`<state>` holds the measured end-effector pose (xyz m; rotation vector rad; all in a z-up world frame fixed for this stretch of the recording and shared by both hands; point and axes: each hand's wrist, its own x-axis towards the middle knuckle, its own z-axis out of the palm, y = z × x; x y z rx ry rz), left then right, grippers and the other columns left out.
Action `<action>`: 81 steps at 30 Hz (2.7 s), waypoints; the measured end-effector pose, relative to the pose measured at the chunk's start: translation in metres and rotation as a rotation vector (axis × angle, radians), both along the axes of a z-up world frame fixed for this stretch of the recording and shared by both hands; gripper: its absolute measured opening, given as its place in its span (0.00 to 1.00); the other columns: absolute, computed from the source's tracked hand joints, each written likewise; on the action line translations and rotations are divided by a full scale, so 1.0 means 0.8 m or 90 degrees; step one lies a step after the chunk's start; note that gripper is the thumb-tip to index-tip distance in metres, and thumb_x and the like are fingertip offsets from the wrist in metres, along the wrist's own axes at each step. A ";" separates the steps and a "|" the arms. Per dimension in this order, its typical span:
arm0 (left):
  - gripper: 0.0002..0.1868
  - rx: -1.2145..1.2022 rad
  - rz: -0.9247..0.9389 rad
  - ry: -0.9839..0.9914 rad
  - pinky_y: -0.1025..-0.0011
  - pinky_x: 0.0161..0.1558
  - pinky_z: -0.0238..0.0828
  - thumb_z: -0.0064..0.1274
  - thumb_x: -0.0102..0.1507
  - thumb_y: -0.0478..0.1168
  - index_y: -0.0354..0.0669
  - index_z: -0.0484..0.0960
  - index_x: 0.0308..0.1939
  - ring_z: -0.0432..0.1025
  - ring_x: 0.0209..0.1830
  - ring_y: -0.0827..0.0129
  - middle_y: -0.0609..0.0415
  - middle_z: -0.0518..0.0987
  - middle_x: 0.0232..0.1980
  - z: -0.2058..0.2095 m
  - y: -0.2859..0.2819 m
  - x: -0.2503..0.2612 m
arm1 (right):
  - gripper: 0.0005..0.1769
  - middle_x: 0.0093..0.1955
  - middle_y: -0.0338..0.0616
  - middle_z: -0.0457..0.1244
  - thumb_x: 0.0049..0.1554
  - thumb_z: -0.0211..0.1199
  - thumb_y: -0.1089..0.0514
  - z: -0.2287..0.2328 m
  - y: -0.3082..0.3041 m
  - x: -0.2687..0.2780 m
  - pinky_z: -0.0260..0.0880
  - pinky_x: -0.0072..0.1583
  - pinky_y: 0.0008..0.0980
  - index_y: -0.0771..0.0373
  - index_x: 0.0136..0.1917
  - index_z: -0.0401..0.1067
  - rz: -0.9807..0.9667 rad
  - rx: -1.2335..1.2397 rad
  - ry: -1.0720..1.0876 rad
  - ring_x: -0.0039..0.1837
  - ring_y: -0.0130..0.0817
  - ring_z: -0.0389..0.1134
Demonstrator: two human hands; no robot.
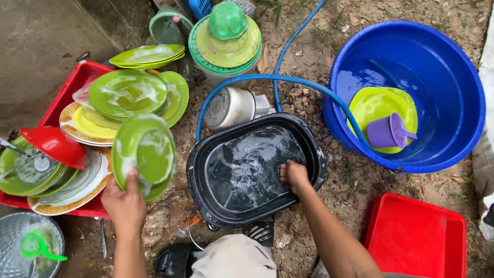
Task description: The person washes plates and bowls by hand in a basin of soapy water, rinsing them in a separate blue bucket of water and placing them on a red tray or in a drying rack.
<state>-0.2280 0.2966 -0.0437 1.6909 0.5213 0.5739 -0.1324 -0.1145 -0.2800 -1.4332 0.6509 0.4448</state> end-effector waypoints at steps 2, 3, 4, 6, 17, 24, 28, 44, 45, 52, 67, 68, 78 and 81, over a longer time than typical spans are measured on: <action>0.11 0.002 0.016 0.037 0.77 0.49 0.69 0.52 0.73 0.35 0.29 0.80 0.55 0.73 0.45 0.77 0.52 0.82 0.50 -0.019 -0.001 -0.020 | 0.14 0.42 0.49 0.66 0.64 0.53 0.54 0.045 0.027 0.003 0.71 0.53 0.40 0.67 0.48 0.72 0.028 0.191 0.073 0.46 0.40 0.69; 0.11 -0.006 0.034 0.069 0.76 0.48 0.70 0.52 0.73 0.36 0.30 0.81 0.55 0.74 0.44 0.76 0.52 0.83 0.49 -0.029 0.000 -0.030 | 0.13 0.43 0.50 0.66 0.64 0.53 0.55 0.075 0.052 -0.001 0.72 0.54 0.41 0.68 0.48 0.72 0.083 0.244 0.077 0.46 0.40 0.69; 0.12 -0.014 0.050 0.097 0.75 0.46 0.71 0.51 0.72 0.36 0.31 0.81 0.55 0.75 0.43 0.75 0.51 0.83 0.48 -0.040 -0.003 -0.038 | 0.13 0.44 0.51 0.66 0.65 0.52 0.57 0.105 0.088 -0.006 0.73 0.55 0.42 0.68 0.48 0.71 0.149 0.288 0.078 0.46 0.39 0.69; 0.12 -0.041 0.062 0.106 0.75 0.46 0.72 0.51 0.71 0.36 0.31 0.81 0.55 0.76 0.42 0.74 0.51 0.84 0.47 -0.064 -0.005 -0.048 | 0.18 0.55 0.59 0.69 0.63 0.51 0.57 0.164 0.176 -0.024 0.74 0.64 0.43 0.73 0.58 0.72 0.373 0.294 0.030 0.58 0.46 0.72; 0.15 0.067 0.021 0.339 0.72 0.39 0.71 0.54 0.69 0.44 0.37 0.85 0.53 0.77 0.33 0.73 0.51 0.86 0.40 -0.041 -0.019 -0.055 | 0.14 0.50 0.46 0.71 0.64 0.52 0.55 0.071 0.129 -0.025 0.74 0.52 0.36 0.63 0.56 0.73 0.152 -0.102 -0.041 0.51 0.35 0.73; 0.19 0.310 -0.211 0.324 0.63 0.42 0.74 0.56 0.66 0.40 0.52 0.87 0.61 0.79 0.37 0.57 0.43 0.86 0.42 0.043 -0.052 -0.012 | 0.16 0.41 0.51 0.66 0.67 0.55 0.56 0.007 0.007 0.000 0.69 0.44 0.40 0.72 0.47 0.75 0.143 0.037 0.029 0.40 0.39 0.66; 0.22 0.614 -0.486 0.013 0.59 0.63 0.69 0.57 0.54 0.30 0.52 0.87 0.52 0.77 0.60 0.62 0.57 0.84 0.56 0.015 -0.099 0.017 | 0.15 0.46 0.52 0.70 0.68 0.52 0.60 0.145 0.021 -0.007 0.76 0.54 0.41 0.74 0.52 0.75 0.212 0.416 -0.113 0.47 0.40 0.72; 0.33 -0.553 -0.243 0.170 0.58 0.65 0.67 0.42 0.67 0.37 0.53 0.53 0.76 0.68 0.67 0.54 0.44 0.69 0.69 -0.149 -0.221 0.046 | 0.45 0.79 0.56 0.50 0.49 0.58 0.68 0.149 0.072 -0.104 0.48 0.77 0.49 0.59 0.80 0.55 0.669 -0.558 -0.476 0.79 0.58 0.51; 0.30 -0.620 -0.213 0.215 0.57 0.64 0.69 0.39 0.70 0.40 0.49 0.55 0.77 0.69 0.66 0.54 0.42 0.71 0.68 -0.171 -0.216 0.053 | 0.46 0.81 0.59 0.45 0.49 0.57 0.65 0.146 0.075 -0.105 0.44 0.78 0.48 0.62 0.80 0.50 0.712 -0.451 -0.448 0.80 0.57 0.47; 0.26 -0.565 -0.222 0.201 0.68 0.61 0.70 0.39 0.72 0.42 0.42 0.61 0.74 0.71 0.63 0.65 0.47 0.72 0.69 -0.285 -0.242 0.056 | 0.44 0.88 0.58 0.32 0.61 0.35 0.45 0.055 0.145 -0.020 0.28 0.83 0.43 0.67 0.84 0.35 0.550 -0.252 -0.398 0.88 0.52 0.30; 0.28 -0.631 -0.182 0.292 0.65 0.56 0.71 0.42 0.72 0.51 0.33 0.70 0.69 0.71 0.58 0.58 0.41 0.76 0.63 -0.319 -0.229 0.093 | 0.37 0.85 0.60 0.35 0.66 0.26 0.44 0.011 0.167 -0.042 0.21 0.78 0.48 0.64 0.82 0.42 0.446 -0.341 -0.279 0.85 0.54 0.30; 0.29 -0.651 -0.201 0.252 0.64 0.57 0.72 0.42 0.73 0.51 0.31 0.69 0.68 0.72 0.58 0.57 0.39 0.75 0.63 -0.323 -0.223 0.090 | 0.38 0.86 0.60 0.35 0.66 0.28 0.43 0.012 0.167 -0.043 0.23 0.78 0.47 0.65 0.82 0.41 0.467 -0.343 -0.299 0.85 0.53 0.30; 0.31 -0.483 -0.200 0.308 0.68 0.52 0.74 0.41 0.69 0.57 0.32 0.75 0.62 0.76 0.52 0.65 0.45 0.81 0.56 -0.264 -0.223 0.077 | 0.41 0.85 0.62 0.40 0.68 0.26 0.37 -0.003 0.107 0.009 0.31 0.82 0.47 0.68 0.80 0.51 0.496 -0.455 -0.129 0.86 0.57 0.35; 0.40 -0.378 -0.153 0.473 0.64 0.43 0.72 0.36 0.76 0.63 0.19 0.80 0.45 0.72 0.41 0.64 0.41 0.80 0.43 -0.269 -0.230 0.100 | 0.41 0.86 0.62 0.34 0.67 0.23 0.36 -0.004 0.148 -0.012 0.28 0.82 0.47 0.64 0.82 0.48 0.530 -0.378 -0.210 0.87 0.57 0.30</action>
